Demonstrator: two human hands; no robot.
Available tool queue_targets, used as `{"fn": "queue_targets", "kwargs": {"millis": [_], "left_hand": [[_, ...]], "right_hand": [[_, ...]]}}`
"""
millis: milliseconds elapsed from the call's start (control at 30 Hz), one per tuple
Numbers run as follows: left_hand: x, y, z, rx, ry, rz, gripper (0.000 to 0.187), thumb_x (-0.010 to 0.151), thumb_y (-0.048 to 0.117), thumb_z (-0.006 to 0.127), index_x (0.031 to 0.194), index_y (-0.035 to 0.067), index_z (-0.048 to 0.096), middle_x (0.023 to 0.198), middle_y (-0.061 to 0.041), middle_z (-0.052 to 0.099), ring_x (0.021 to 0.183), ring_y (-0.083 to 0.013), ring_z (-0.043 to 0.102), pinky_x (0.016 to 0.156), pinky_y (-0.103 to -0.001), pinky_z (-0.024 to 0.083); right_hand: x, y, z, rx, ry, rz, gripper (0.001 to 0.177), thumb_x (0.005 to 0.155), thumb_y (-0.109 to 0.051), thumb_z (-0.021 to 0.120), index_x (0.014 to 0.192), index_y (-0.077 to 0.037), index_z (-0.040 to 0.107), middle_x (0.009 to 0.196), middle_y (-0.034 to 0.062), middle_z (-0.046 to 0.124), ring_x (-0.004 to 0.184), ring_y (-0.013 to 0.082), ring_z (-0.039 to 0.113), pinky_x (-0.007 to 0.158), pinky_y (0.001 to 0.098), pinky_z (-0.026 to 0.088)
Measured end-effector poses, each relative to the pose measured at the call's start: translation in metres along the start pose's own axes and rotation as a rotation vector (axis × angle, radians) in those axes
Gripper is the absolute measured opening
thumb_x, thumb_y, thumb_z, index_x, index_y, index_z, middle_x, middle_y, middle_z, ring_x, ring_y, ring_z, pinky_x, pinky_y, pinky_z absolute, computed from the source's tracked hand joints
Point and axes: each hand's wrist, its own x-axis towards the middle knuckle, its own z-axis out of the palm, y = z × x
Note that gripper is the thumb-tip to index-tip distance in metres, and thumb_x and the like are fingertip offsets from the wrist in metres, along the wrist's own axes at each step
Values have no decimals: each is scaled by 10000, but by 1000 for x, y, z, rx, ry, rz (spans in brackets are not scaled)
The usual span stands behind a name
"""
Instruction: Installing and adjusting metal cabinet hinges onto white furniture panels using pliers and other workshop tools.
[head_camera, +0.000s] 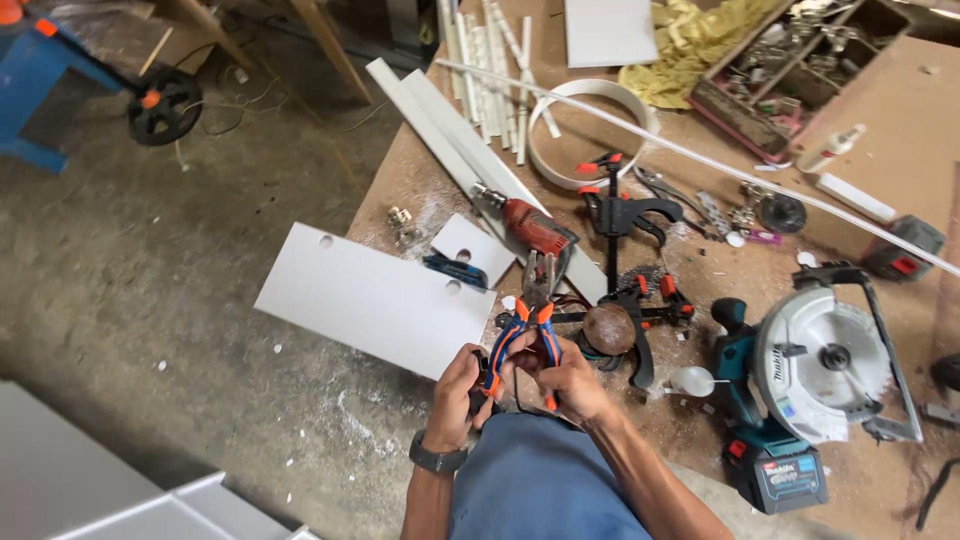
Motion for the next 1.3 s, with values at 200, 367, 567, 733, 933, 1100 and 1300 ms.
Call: {"fn": "queue_targets", "kwargs": {"millis": [200,367,567,733,933,1100,1300], "left_hand": [[-5,-14,2,-86,134,94,258,1095,305,429,1128,65,517,738,-98,618,486,-68,477,368,-194,329],[2,-38,27,220,443,514,195,1115,241,517,1149,50,530,811,-77,575,590,-89,501,448,-255,399],[-6,-38,52,903,345,713,242,1059,210,582,1204,17,572,900,-187,723,810,-317,732,616,-410,562],[17,-16,4,317,486,262,164,932,151,646,1049,48,697,824,-67,741,411,-83,504,337,-243,414],[21,31,-7,-111,225,331,144,1039,169,587,1030,28,611,743,-54,636,430,-50,450,396,-188,344],[32,24,-5,-120,236,287,154,1040,177,590,942,60,575,709,-58,639,424,-51,449,383,-196,329],[48,7,6,54,313,370,216,1040,229,606,912,68,543,661,-27,592,457,-41,468,380,-194,350]], "right_hand": [[15,4,-4,-136,-94,124,563,670,98,554,1231,55,536,1141,180,687,1082,304,717,912,378,592],[24,33,3,36,126,193,628,922,-272,704,1418,-43,394,1232,115,611,1109,204,688,962,407,560],[30,60,-29,80,177,298,697,832,-207,731,1449,-163,410,1179,106,579,1053,328,634,846,490,534],[18,8,7,74,41,432,768,768,-118,656,1468,-236,363,1279,128,617,1151,261,678,918,520,595],[1,35,2,-485,-91,384,831,815,-146,723,1562,-135,359,1149,82,640,910,185,589,830,337,505],[1,27,18,-596,-95,350,759,846,-224,718,1527,-97,410,1150,59,651,883,144,568,784,299,500],[0,29,12,-685,-86,282,805,783,-161,730,1510,-101,392,1146,40,624,928,142,595,809,319,512]]}}
